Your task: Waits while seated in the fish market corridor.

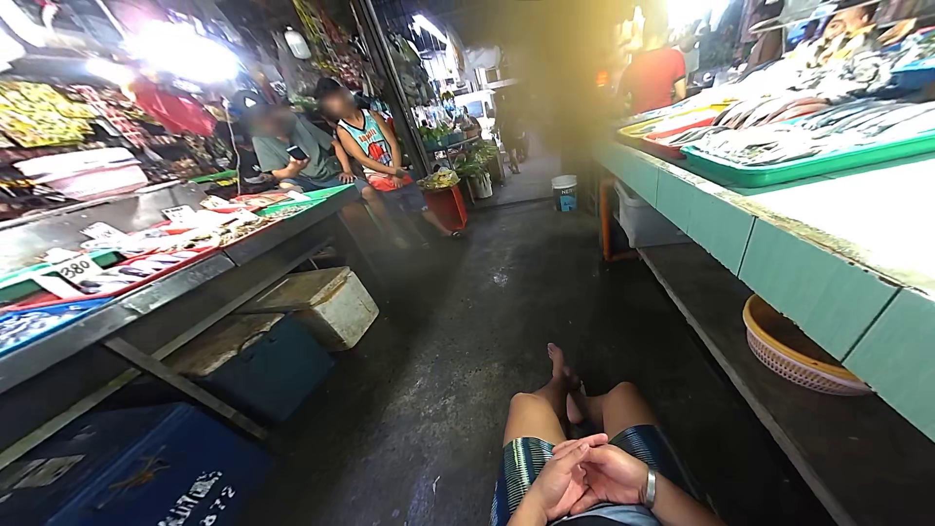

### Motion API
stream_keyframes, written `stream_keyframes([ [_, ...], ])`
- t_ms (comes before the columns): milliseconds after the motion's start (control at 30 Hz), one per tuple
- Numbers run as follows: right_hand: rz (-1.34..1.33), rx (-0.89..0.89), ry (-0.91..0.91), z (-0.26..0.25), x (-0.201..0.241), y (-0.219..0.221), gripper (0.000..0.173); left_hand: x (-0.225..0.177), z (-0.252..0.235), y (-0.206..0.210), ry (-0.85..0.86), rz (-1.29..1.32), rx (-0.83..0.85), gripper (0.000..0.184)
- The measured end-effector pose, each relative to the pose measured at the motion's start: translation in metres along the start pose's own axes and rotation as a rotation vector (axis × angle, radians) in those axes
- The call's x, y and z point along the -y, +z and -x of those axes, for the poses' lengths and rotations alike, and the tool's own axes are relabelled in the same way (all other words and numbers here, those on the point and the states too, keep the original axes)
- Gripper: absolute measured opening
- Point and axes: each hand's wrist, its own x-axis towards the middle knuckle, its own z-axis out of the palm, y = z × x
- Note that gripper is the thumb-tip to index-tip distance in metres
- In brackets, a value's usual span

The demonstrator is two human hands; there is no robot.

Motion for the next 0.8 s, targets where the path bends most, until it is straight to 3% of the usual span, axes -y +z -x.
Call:
stream_keyframes([
  [800,-0.004,0.026,0.067,-0.013,-0.01,0.004,0.047,0.003,0.02,-0.004,0.0,0.071,-0.064,0.049],
])
